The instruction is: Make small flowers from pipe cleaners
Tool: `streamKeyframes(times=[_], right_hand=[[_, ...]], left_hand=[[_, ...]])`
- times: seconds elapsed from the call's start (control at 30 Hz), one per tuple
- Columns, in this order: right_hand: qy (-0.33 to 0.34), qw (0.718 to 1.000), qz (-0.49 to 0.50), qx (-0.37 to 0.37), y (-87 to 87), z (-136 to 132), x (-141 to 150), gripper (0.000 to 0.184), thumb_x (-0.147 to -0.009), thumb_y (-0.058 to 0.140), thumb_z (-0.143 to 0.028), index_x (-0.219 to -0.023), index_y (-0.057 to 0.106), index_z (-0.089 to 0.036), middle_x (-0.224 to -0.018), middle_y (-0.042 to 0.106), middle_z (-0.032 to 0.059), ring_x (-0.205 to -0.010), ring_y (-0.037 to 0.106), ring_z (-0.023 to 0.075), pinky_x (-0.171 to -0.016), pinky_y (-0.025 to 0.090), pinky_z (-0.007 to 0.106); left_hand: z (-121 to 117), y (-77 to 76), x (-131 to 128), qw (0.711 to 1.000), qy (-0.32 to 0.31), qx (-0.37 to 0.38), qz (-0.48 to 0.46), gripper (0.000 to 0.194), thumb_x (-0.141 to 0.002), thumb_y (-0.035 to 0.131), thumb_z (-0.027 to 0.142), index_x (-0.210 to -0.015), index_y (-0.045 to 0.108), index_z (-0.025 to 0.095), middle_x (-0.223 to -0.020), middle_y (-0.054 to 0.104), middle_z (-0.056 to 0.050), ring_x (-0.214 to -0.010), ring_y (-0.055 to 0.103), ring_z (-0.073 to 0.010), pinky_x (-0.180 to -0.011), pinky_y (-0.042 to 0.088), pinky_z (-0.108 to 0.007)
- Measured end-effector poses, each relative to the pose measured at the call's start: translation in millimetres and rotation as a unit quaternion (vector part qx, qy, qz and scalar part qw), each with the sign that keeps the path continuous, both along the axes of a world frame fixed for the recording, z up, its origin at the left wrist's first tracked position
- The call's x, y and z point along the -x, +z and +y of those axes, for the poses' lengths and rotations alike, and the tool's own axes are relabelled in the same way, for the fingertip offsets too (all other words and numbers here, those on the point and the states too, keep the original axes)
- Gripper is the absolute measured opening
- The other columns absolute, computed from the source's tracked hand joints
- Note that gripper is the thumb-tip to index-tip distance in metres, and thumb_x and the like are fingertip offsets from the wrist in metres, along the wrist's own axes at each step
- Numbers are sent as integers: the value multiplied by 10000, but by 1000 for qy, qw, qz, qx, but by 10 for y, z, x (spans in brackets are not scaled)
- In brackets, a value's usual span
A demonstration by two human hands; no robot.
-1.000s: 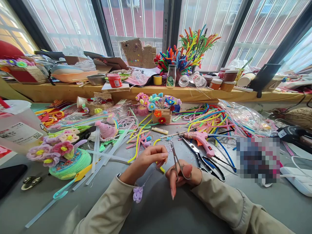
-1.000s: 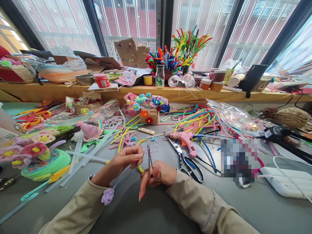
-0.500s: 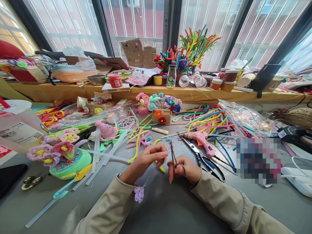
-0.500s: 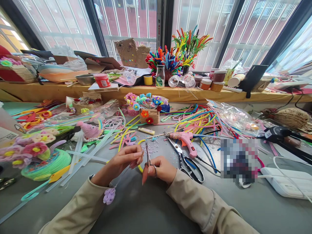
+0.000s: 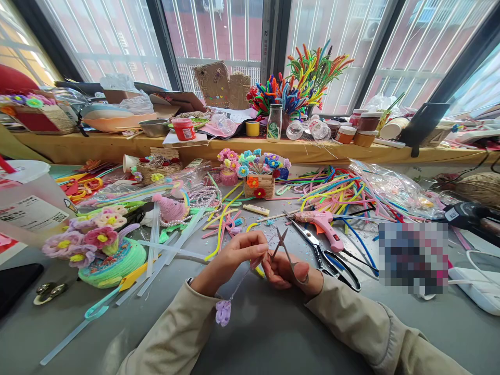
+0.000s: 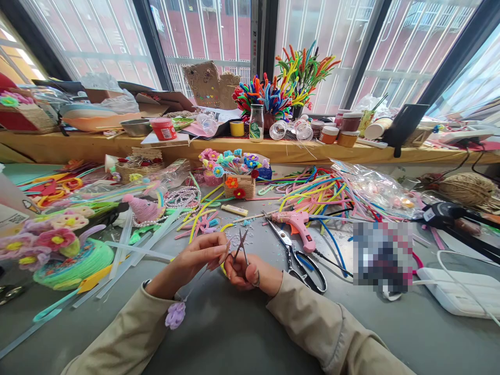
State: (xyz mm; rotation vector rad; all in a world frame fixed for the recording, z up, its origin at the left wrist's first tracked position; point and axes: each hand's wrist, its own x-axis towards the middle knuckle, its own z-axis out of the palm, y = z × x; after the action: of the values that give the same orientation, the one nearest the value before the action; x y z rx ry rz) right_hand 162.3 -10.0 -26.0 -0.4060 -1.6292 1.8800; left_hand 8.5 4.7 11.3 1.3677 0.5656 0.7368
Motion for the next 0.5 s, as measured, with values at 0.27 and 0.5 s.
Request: streamKeyframes(times=[0.27,0.5], right_hand=[[-6,999,-48,-5,45,-34,-48,659,-445,324,-791,-631,393,-162,-485,249,-73,-398,183,32,-371,129,221],[5,997,-39,-62,27,-18,-64,652,-537,269,-770,-594,416,-137,-469,235,-73,-403,178,35,-385,144,211]], left_hand=[[0,11,2,1000,6,-6,16,188,-727,485,241,-581,470,125,-518,412,35,-456,347,-45,-456,241,-206],[-6,23,-1,1000,-1,10,14,189,-712,490,246,-568,456,129,-523,420,29,-453,347,-49,-451,246,-209]])
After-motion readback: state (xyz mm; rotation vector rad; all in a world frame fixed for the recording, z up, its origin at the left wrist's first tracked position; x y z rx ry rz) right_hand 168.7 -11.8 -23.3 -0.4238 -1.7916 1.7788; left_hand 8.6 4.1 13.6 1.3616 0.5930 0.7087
